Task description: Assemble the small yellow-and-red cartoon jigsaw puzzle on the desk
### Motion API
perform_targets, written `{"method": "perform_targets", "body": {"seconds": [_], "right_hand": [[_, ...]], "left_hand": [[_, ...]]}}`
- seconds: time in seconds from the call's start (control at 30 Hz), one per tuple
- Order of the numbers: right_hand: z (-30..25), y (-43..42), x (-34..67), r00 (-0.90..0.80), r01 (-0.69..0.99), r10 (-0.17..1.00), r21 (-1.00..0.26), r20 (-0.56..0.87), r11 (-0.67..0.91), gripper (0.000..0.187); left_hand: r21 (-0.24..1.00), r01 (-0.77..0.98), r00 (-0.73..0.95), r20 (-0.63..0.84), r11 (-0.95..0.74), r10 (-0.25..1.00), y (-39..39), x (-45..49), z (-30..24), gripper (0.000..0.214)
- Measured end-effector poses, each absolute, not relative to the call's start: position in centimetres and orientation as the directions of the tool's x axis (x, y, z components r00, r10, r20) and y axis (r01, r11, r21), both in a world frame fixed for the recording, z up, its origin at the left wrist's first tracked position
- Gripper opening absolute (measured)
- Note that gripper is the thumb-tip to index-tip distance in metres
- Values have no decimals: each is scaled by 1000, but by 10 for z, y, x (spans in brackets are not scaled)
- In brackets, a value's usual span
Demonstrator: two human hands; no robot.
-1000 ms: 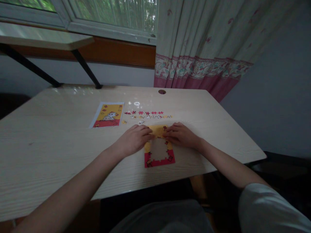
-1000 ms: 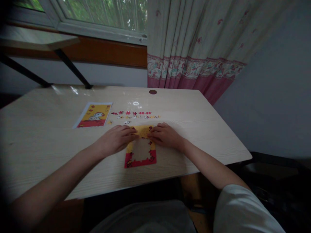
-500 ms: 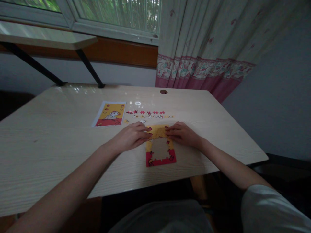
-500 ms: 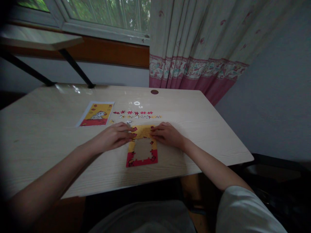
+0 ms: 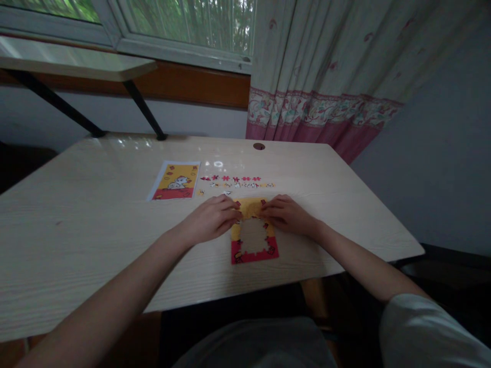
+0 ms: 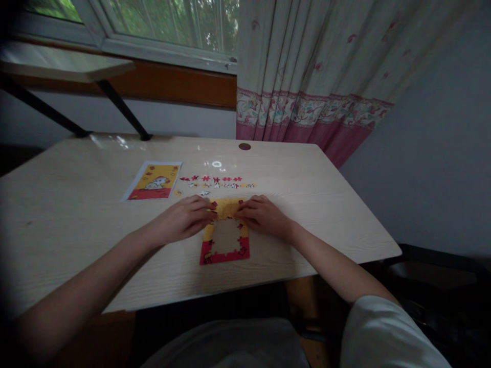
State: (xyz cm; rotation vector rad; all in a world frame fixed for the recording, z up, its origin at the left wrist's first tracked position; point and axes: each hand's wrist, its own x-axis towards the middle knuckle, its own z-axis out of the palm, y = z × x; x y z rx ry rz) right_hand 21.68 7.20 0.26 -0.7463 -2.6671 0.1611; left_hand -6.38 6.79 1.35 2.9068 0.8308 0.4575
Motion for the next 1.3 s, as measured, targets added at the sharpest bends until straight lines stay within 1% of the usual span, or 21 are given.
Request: {"method": "perform_targets", "body": {"seconds": [0.17, 0.3, 0.47, 0.53, 0.63, 0.7, 0.87, 1.0, 1.1, 1.2, 1.3], "right_hand": [[4, 69, 211, -798, 482, 511, -171, 319, 859, 26], [5, 68, 209, -797, 487, 521, -183, 306, 854, 26], [5, 67, 205, -769, 528, 559, -186, 311, 829, 24], [6, 68, 203, -750, 560, 579, -158, 319, 813, 25], [9, 70, 198, -750, 593, 588, -85, 305, 801, 28], [12, 73, 194, -771, 587, 572, -38, 281, 809, 27], [21, 79, 182, -816, 559, 541, 42, 202, 828, 19], [25, 78, 175, -852, 520, 501, 134, 149, 844, 21], [23, 77, 172, -880, 474, 454, 187, 143, 860, 25], [20, 77, 173, -889, 452, 422, 189, 178, 872, 26], [18, 77, 177, -874, 471, 437, 152, 212, 869, 24]], "left_hand": [[127, 525, 814, 216, -842, 540, 63, -58, 13, 35], [136, 546, 803, 196, -827, 563, 61, -55, 12, 35], [181, 519, 800, 241, -835, 549, 64, -59, 14, 32], [199, 507, 799, 256, -839, 544, 65, -61, 16, 31], [209, 502, 796, 267, -839, 543, 66, -62, 16, 29], [207, 503, 794, 271, -839, 544, 66, -62, 17, 29], [204, 497, 796, 278, -843, 537, 66, -62, 17, 30], [204, 488, 800, 285, -848, 529, 67, -63, 17, 31], [205, 490, 799, 282, -847, 531, 67, -63, 17, 31], [213, 490, 798, 282, -845, 533, 67, -63, 18, 30], [223, 486, 798, 280, -845, 533, 66, -62, 18, 30]]}}
